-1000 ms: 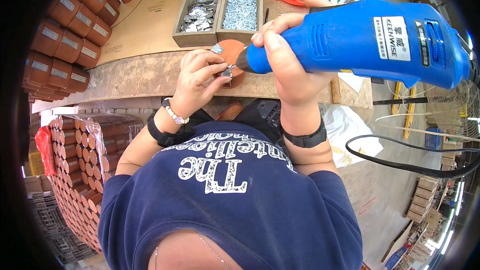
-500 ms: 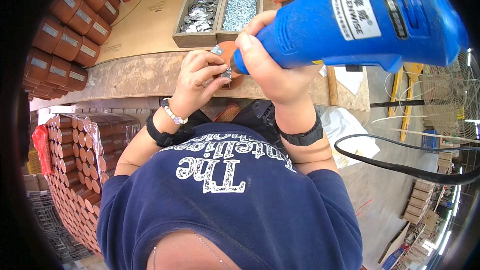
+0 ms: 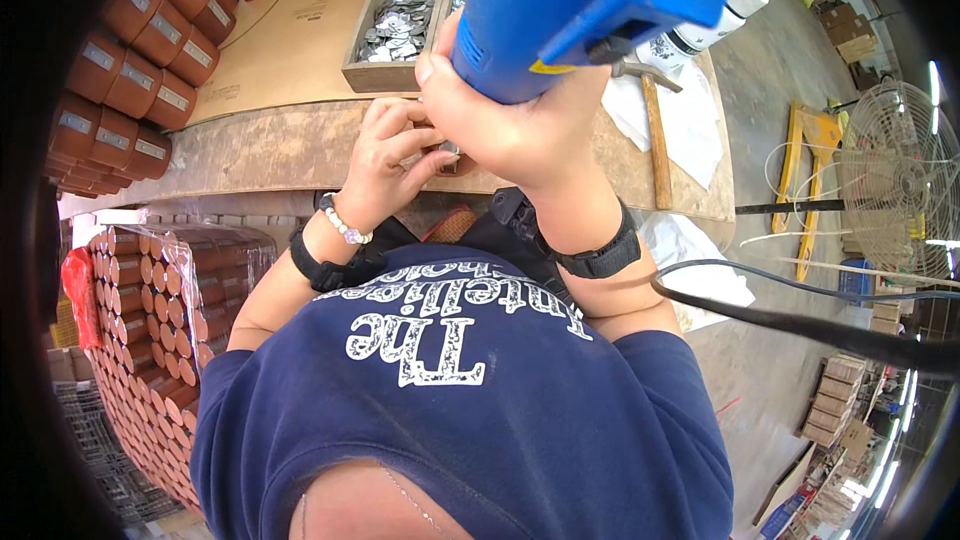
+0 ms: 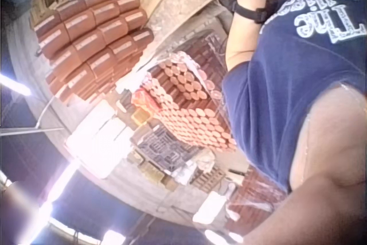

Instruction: Assembling components for wood or bamboo furniture by attaching metal brackets to circular wooden pieces using an electric screwdriver.

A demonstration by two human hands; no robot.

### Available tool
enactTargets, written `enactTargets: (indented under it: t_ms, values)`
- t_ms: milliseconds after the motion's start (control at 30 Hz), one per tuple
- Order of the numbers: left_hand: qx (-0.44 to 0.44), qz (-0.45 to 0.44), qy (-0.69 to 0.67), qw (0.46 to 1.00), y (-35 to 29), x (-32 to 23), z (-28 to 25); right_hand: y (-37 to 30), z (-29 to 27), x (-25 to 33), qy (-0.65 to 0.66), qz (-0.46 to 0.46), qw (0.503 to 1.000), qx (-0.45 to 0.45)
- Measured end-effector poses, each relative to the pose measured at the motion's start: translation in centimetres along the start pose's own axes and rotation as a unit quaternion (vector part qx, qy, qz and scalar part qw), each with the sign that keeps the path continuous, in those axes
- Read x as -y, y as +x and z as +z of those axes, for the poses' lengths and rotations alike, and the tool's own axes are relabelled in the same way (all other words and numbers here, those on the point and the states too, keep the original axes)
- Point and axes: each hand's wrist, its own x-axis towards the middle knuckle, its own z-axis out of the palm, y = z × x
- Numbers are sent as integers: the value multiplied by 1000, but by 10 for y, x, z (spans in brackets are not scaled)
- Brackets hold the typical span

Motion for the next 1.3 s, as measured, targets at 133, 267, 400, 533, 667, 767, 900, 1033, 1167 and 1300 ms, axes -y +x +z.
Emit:
enactTargets:
  t_ms: [133, 267, 400, 533, 667, 767, 900, 1033, 1167, 1300]
  values:
    - [4, -7, -6, 1000, -1, 0, 0, 3, 2, -1, -12, 24, 1000, -5]
    - [3, -4, -5, 1000, -2, 2, 1, 5, 1, -5, -30, 31, 999, -15]
    - [0, -5, -10, 1000, -1, 2, 2, 8, 0, -6, -17, 42, 999, -13]
    - [-4, 0, -16, 1000, -1, 2, 2, 9, 0, -10, -22, 46, 999, -18]
    - [1, -6, -13, 1000, -2, 2, 2, 9, 4, -16, 1, 44, 997, -67]
    - [-2, -4, -15, 1000, 0, 2, 2, 7, 4, -16, 40, 44, 992, -110]
    - [-2, -6, -14, 1000, -1, 2, 2, 5, 3, -14, 46, 51, 993, -95]
    - [-2, -7, -13, 1000, -1, 2, 1, 5, 2, -17, 58, 45, 993, -92]
    - [2, -6, -11, 1000, 0, 1, 1, 2, 2, -16, 101, 46, 987, -116]
    - [1, 1, -17, 1000, 0, 2, 1, 0, -8, -16, 23, 38, 999, -15]
